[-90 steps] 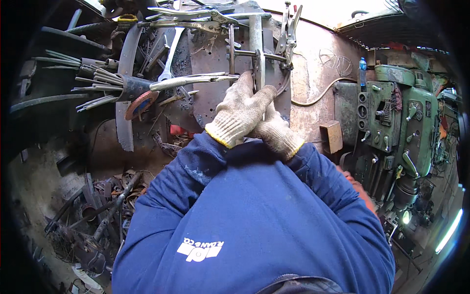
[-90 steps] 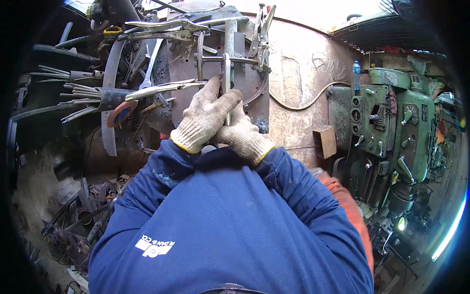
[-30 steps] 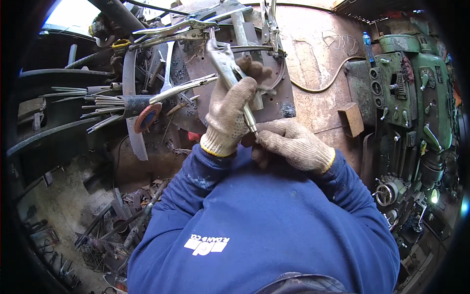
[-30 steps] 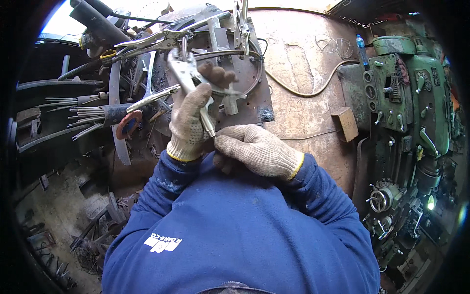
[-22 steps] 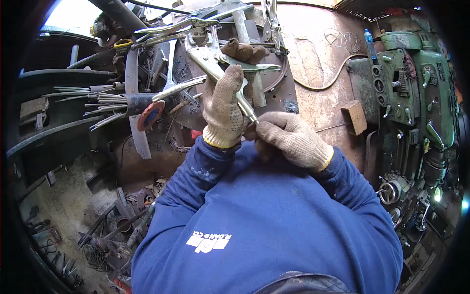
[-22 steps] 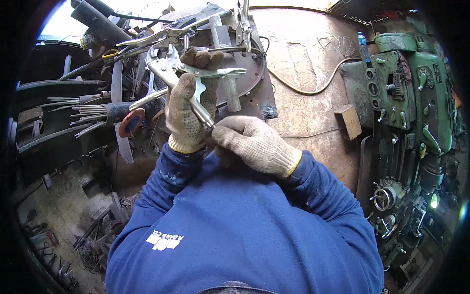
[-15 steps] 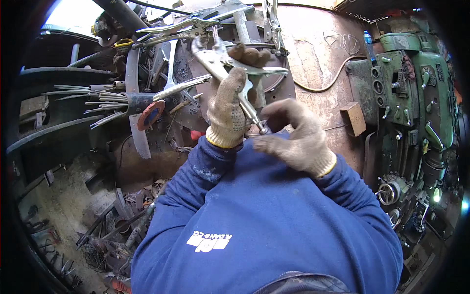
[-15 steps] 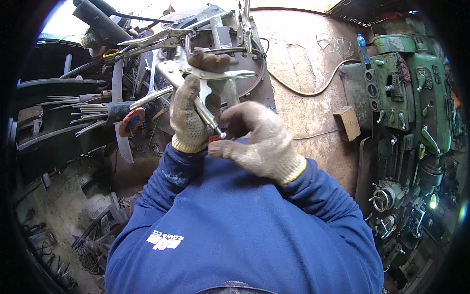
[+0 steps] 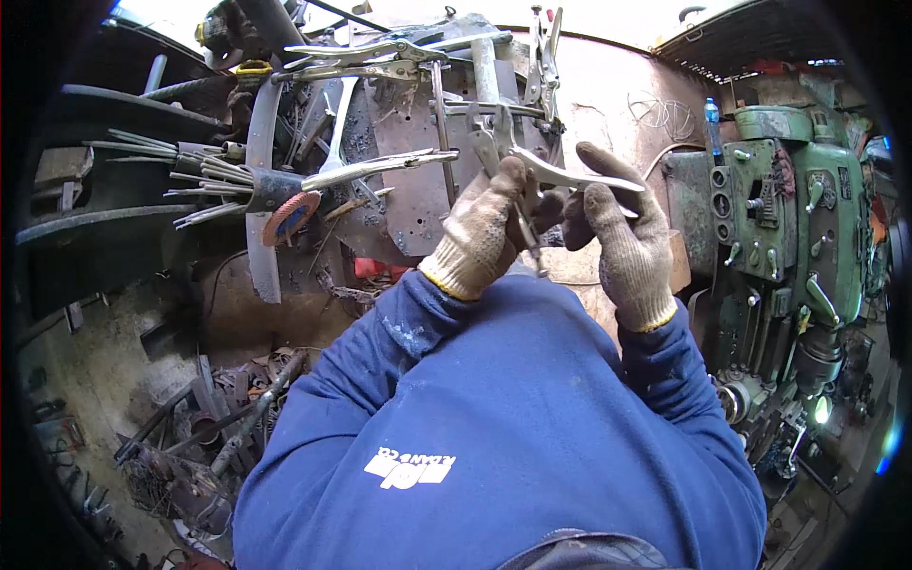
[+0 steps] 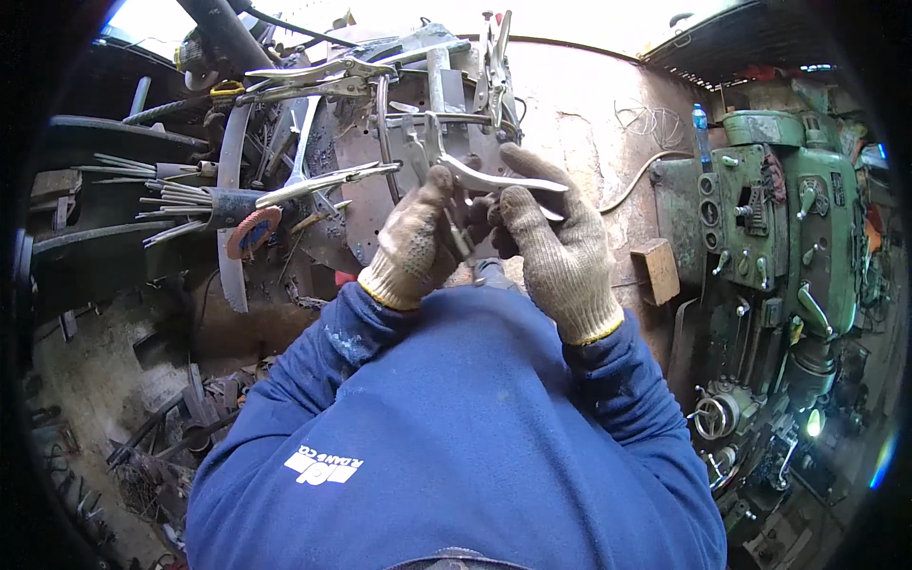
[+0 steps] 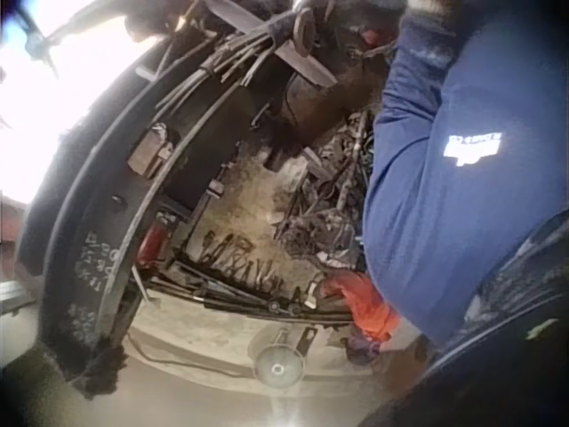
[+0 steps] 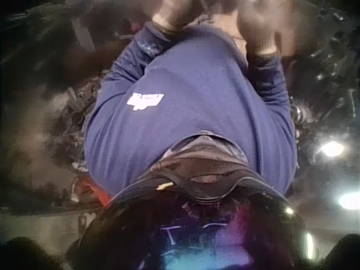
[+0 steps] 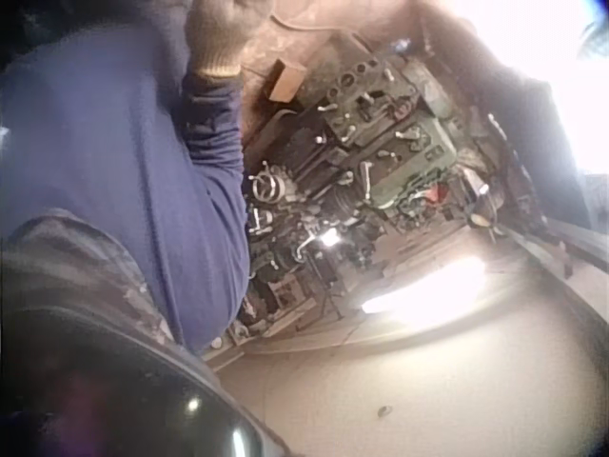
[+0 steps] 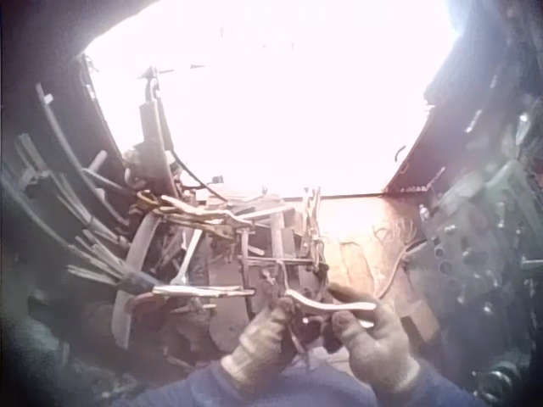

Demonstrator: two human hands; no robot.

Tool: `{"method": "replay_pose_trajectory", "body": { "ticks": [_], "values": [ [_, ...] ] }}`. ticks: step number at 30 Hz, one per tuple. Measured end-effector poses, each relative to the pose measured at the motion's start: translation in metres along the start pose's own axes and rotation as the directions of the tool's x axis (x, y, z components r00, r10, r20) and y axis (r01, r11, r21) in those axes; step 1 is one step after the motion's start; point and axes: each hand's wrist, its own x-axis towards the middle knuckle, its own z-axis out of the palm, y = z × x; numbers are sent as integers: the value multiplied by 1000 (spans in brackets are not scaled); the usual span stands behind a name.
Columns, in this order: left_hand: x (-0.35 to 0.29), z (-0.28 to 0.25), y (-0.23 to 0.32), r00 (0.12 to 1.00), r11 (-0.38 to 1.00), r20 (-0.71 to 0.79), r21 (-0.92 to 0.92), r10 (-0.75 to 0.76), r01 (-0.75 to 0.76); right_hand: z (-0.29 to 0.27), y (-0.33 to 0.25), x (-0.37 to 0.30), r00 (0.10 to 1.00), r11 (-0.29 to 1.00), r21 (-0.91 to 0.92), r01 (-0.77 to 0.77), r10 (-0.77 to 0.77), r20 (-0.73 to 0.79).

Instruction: The person uses a hammer and locking pliers to adjust and secure metal pieces on a circular frame before welding the joints together using a welding rod.

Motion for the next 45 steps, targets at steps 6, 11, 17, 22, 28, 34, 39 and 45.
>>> {"method": "replay_pose_trajectory", "body": {
  "ticks": [6,11,17,22,28,34,39,45],
  "values": [
    [5,3,-7,989,933,16,-329,-149,146,2,-13,26,988,992,-122,-25,43,150],
    [-2,23,15,976,958,-92,-233,-195,169,13,-12,42,987,987,-157,-28,51,150],
    [4,14,17,979,978,-156,-181,-130,101,24,-16,53,972,971,-228,76,-21,236],
    [6,2,18,974,961,-72,-194,-215,198,23,-18,59,951,947,-289,137,-45,306],
    [16,-3,25,964,930,18,-259,-266,261,21,-26,62,917,967,-250,45,59,393],
    [17,20,41,957,931,-56,-255,-283,261,26,-22,64,948,944,-310,114,-10,319],
    [30,0,32,932,892,43,-275,-361,358,32,-9,47,948,858,-436,270,-158,277],
    [25,17,43,906,909,-174,-237,-387,343,7,9,10,872,821,295,-489,452,186]
  ]
}}
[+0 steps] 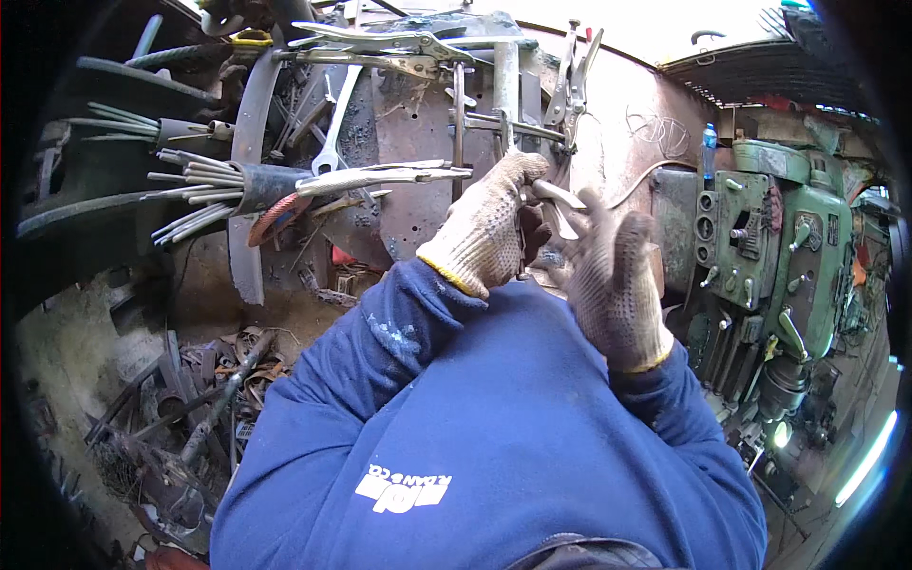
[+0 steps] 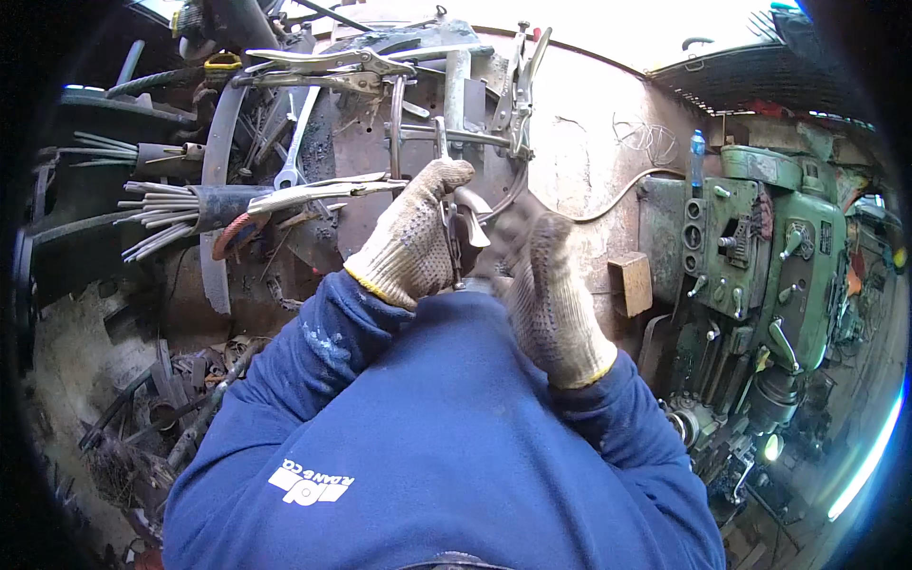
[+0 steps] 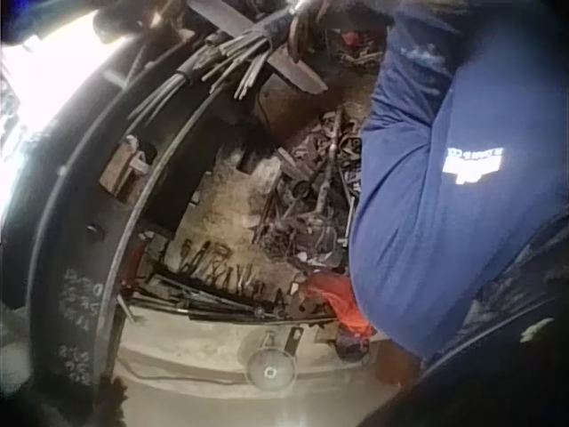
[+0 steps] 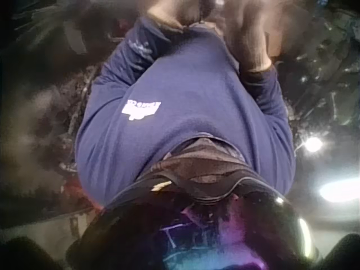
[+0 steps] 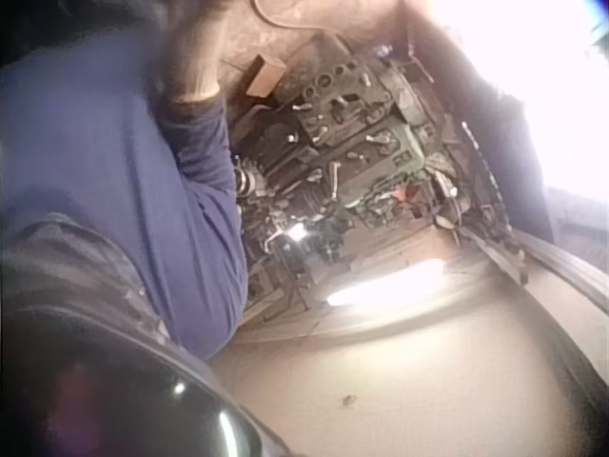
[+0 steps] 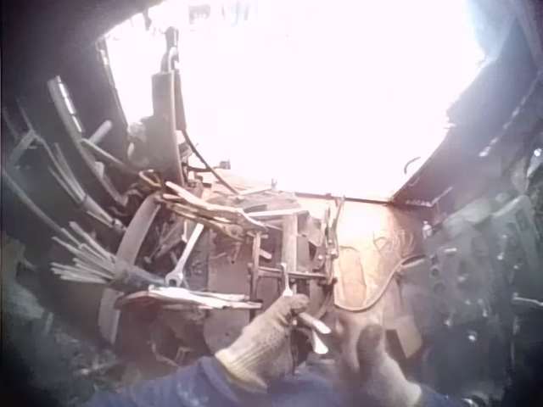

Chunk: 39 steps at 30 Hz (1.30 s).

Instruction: The person uses a hammer and locking pliers to adjust and secure metal pieces on a circular frame before welding the joints together using a welding rod.

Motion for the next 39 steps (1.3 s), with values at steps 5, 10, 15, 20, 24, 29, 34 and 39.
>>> {"method": "replay_pose_trajectory", "body": {
  "ticks": [5,10,15,20,24,29,34,39],
  "values": [
    [3,-9,0,995,998,75,4,-59,59,20,-16,4,918,926,174,-335,279,282],
    [9,-11,-4,999,999,24,13,40,-40,17,-27,19,847,846,247,-472,358,393],
    [-2,-16,6,988,918,22,366,156,-153,23,-22,27,837,828,189,-528,470,281],
    [-4,-19,-2,960,794,-7,564,281,-228,15,-6,27,881,900,83,-428,396,259],
    [-9,-24,-4,884,471,134,805,449,-361,13,-1,29,879,893,96,-440,407,247],
    [-33,-17,3,847,39,220,961,484,-272,16,-18,25,848,826,234,-513,445,288],
    [-72,-21,20,540,-417,557,831,632,-368,9,-6,25,888,874,192,-446,404,219],
    [-17,-17,70,403,-776,720,629,566,-34,-14,9,33,819,823,206,-529,432,377]
  ]
}}
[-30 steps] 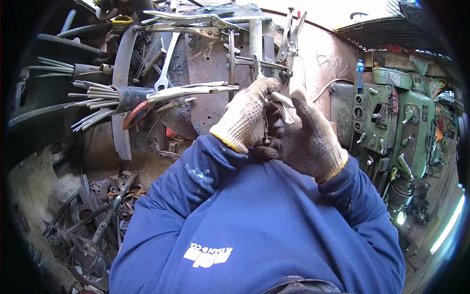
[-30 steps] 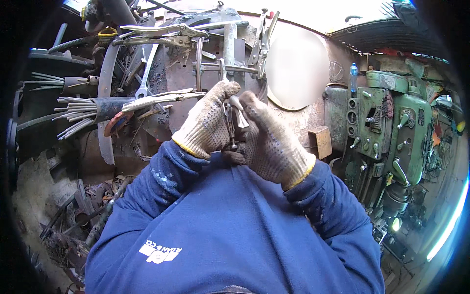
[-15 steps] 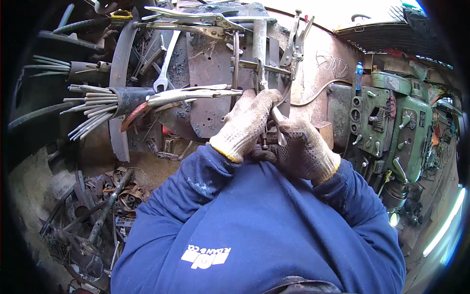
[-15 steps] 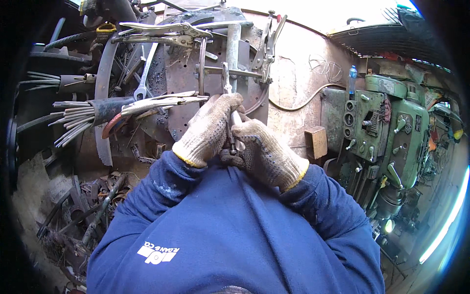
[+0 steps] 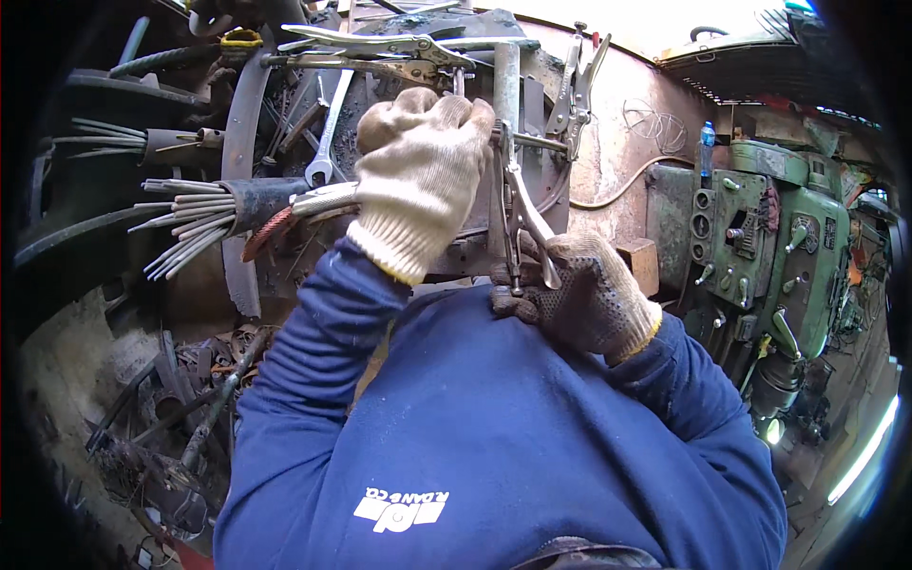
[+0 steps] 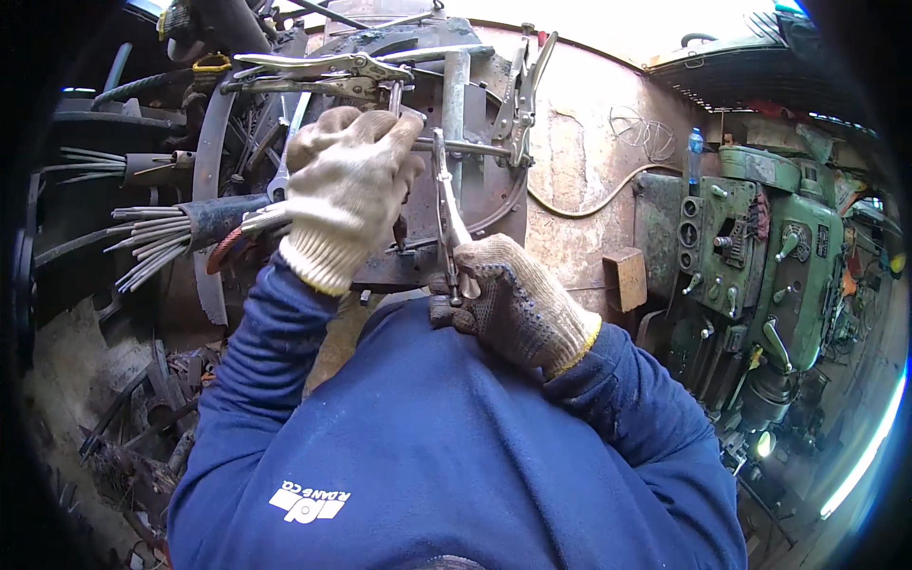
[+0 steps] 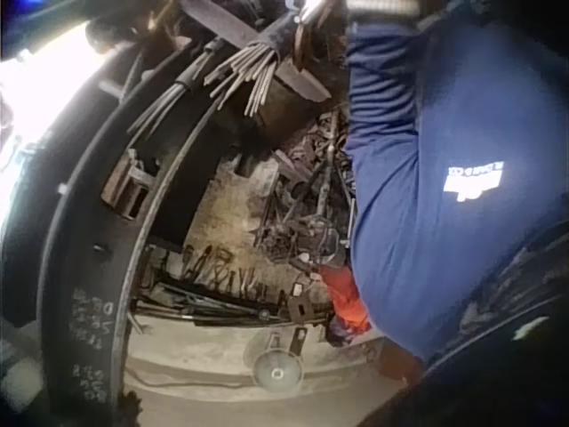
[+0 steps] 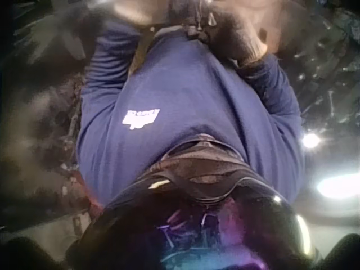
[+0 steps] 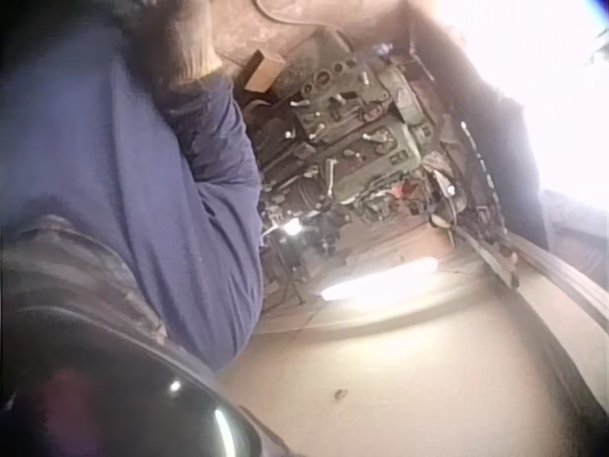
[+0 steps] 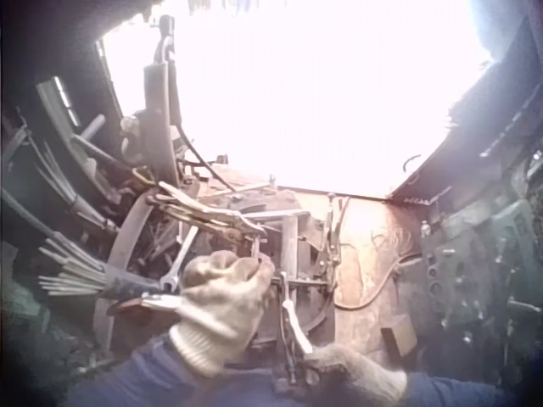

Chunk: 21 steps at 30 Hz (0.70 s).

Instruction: The person uses a hammer and locking pliers to adjust and secure metal pieces on a circular frame before welding the joints together using a welding rod.

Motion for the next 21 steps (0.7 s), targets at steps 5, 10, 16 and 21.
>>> {"method": "replay_pose_trajectory", "body": {
  "ticks": [5,10,16,21],
  "values": [
    [7,18,-3,998,1000,61,1,-13,13,9,-2,-2,997,999,18,-38,39,-70],
    [15,15,-8,991,992,39,12,129,-129,58,-19,-10,993,990,135,-42,56,-105],
    [15,16,-7,988,987,2,28,156,-156,29,-14,-11,994,976,204,-76,58,90],
    [16,12,-8,981,979,20,52,194,-195,39,-9,-7,998,978,207,-30,42,-53]
  ]
}}
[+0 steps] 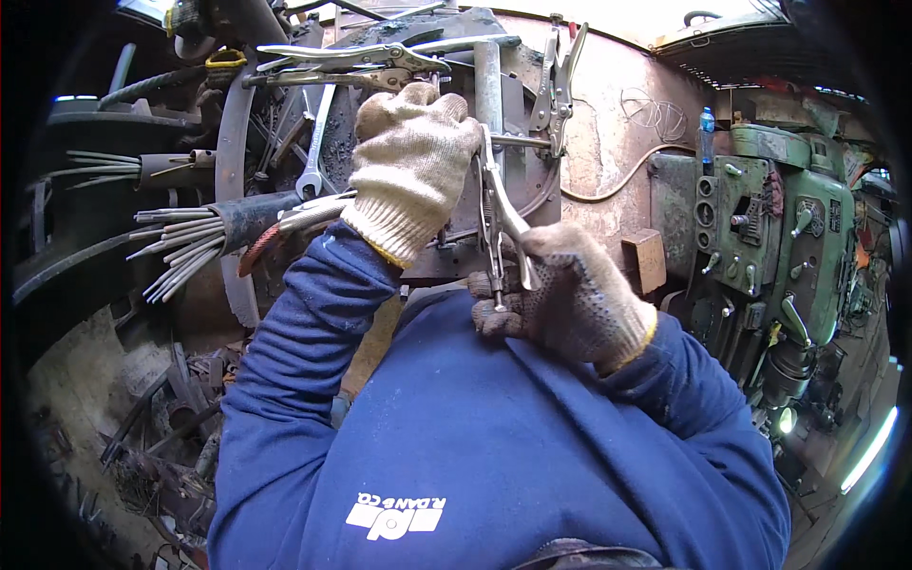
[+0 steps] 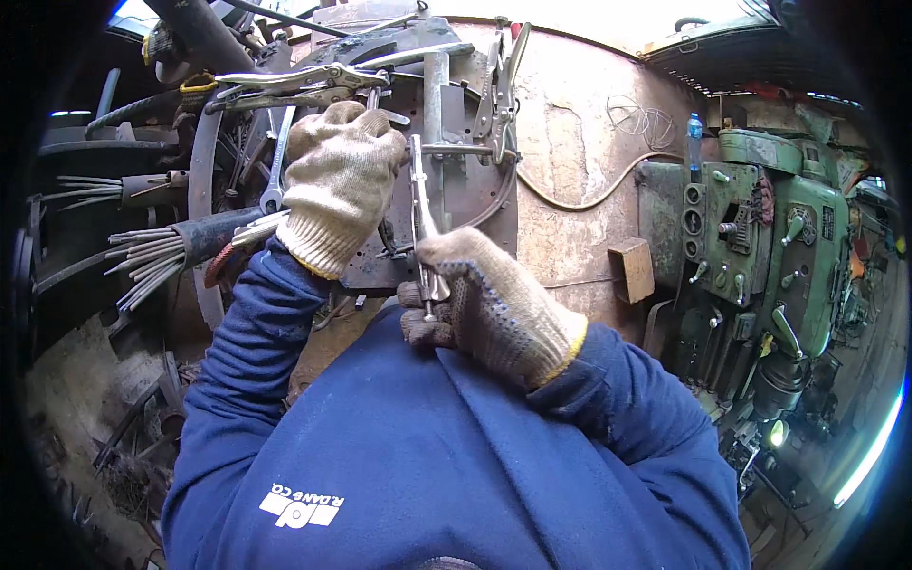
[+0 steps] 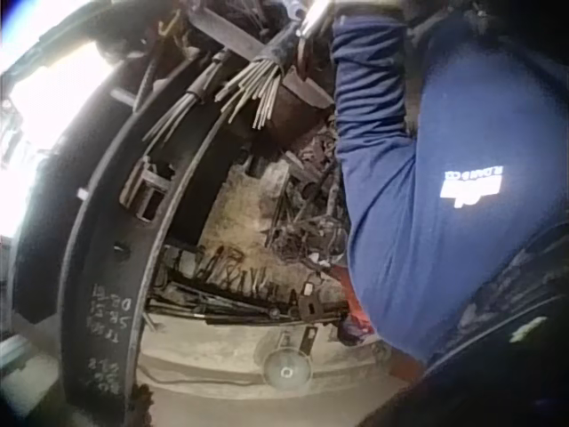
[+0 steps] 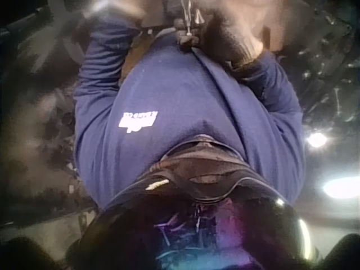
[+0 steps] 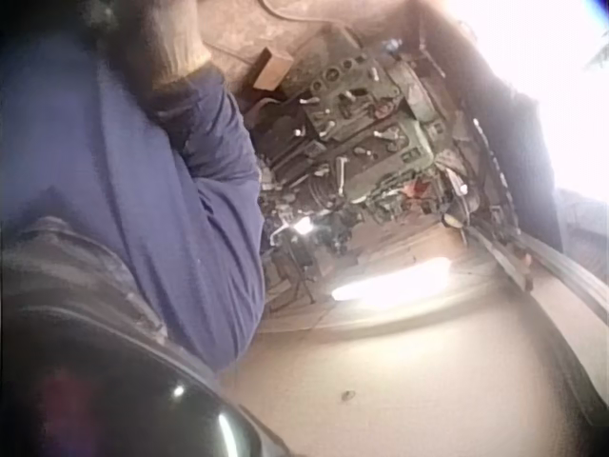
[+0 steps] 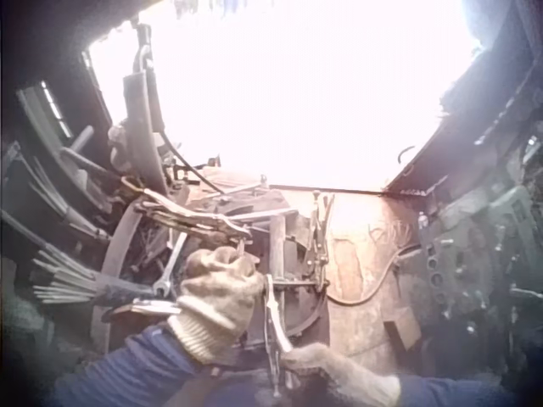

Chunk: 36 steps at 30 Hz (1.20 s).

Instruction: The person uses a hammer and locking pliers to adjust and secure metal pieces on a circular frame before welding the joints together using a welding rod.

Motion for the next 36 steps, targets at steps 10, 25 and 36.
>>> {"method": "replay_pose_trajectory", "body": {
  "ticks": [10,25,36],
  "values": [
    [-1,2,4,986,985,103,-100,-129,140,-9,7,6,1000,999,-42,19,-19,17],
    [1,-6,2,998,999,53,49,-23,21,14,-7,2,993,988,126,-90,99,-60],
    [-32,-15,17,938,909,-72,-283,-340,308,-10,4,8,996,979,186,-87,89,-4]
  ]
}}
